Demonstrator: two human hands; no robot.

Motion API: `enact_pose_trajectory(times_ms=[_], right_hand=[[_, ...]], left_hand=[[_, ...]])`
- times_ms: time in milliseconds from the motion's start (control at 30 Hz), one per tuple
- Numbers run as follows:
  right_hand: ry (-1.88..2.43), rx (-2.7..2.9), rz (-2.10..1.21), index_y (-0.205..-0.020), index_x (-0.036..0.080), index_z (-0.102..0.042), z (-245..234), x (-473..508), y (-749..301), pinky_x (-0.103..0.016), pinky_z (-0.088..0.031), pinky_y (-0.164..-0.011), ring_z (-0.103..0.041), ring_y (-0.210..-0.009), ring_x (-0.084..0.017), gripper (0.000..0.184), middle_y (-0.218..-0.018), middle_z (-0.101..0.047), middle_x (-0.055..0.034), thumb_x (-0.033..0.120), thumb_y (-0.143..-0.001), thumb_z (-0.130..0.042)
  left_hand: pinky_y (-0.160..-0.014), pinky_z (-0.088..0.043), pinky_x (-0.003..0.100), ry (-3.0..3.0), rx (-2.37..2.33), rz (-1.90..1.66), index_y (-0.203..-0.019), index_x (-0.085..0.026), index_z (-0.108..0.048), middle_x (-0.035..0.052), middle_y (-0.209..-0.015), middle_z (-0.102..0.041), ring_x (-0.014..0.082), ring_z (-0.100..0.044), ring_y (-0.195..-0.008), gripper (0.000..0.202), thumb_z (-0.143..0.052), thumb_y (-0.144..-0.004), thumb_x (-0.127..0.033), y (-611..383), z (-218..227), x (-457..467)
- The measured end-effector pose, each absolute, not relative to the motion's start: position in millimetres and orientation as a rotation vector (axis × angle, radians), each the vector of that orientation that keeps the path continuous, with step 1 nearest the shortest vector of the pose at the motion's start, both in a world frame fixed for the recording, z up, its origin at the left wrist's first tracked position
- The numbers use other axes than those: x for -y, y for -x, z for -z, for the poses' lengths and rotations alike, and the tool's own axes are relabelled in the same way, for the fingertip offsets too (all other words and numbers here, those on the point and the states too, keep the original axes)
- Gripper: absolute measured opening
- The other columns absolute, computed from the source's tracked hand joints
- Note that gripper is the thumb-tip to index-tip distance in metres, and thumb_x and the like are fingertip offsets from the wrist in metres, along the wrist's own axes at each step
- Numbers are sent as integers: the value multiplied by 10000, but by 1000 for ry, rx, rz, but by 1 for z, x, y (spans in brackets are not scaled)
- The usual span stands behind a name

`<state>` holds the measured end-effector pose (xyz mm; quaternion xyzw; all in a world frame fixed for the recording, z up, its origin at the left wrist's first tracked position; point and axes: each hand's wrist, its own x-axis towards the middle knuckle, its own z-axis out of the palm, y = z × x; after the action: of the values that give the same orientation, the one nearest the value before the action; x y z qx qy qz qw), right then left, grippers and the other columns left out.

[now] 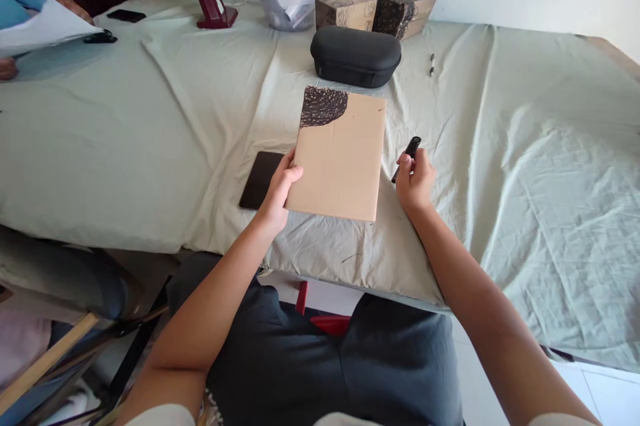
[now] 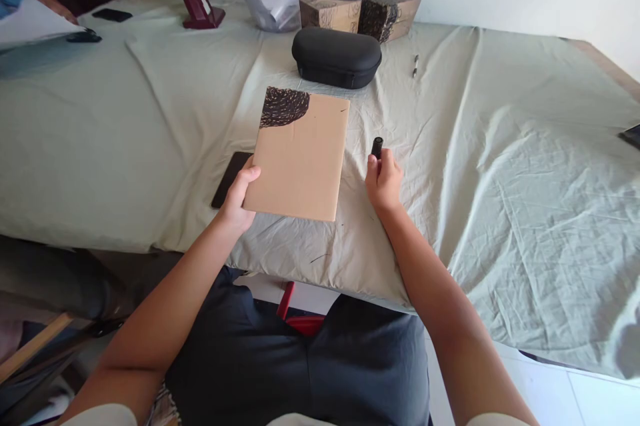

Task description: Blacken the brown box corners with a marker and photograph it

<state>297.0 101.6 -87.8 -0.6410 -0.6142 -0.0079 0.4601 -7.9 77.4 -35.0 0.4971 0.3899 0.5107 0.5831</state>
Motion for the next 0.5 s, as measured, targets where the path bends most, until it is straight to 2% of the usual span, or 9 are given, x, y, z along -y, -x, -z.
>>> enact_pose_trajectory(times_ms=[100,200,333,433,500], right_hand=[[1604,1495,-1,-852,289,-426,85,-104,-298,-350,-434,-650,-567,-621,-189,403,-705,-602,-14,589,-1095,-310],[1636,1488,-15,-828,287,-421,81,-108,-296,-336,-397,-616,-506,-566,-174,425,-649,-552,8,598,-1098,-318],[1823,1539,-36,-797,261,-519,80,-111,-291,-335,-345,-609,-430,-557,-173,371,-624,-503,14,507,-1061,-434],[2033,1623,-107,-836,229,-660,81,-111,-290,-337,-377,-640,-507,-632,-197,325,-719,-588,-34,447,-1020,-503],[2067,1664,-109,-975,208,-750,81,-110,-290,-363,-445,-689,-608,-772,-248,374,-898,-667,-103,489,-1016,-507]], left_hand=[[-1141,-549,477,-1155,-909,-1199,-1443,-224,-624,93,-1515,-680,375,-576,-1476,624,-613,-889,-512,7,34,-78],[-1153,-544,486,-1172,-936,-1186,-1460,-228,-604,92,-1523,-672,375,-584,-1470,666,-609,-871,-536,6,36,-79],[-1177,-527,485,-1182,-923,-1171,-1495,-230,-577,90,-1565,-644,372,-567,-1490,701,-608,-865,-538,3,39,-78],[-1196,-514,491,-1160,-887,-1172,-1495,-221,-578,95,-1574,-640,372,-563,-1496,690,-621,-871,-513,1,38,-76],[-1197,-516,494,-1154,-866,-1174,-1505,-214,-569,102,-1583,-633,372,-562,-1499,697,-619,-874,-506,0,38,-75]])
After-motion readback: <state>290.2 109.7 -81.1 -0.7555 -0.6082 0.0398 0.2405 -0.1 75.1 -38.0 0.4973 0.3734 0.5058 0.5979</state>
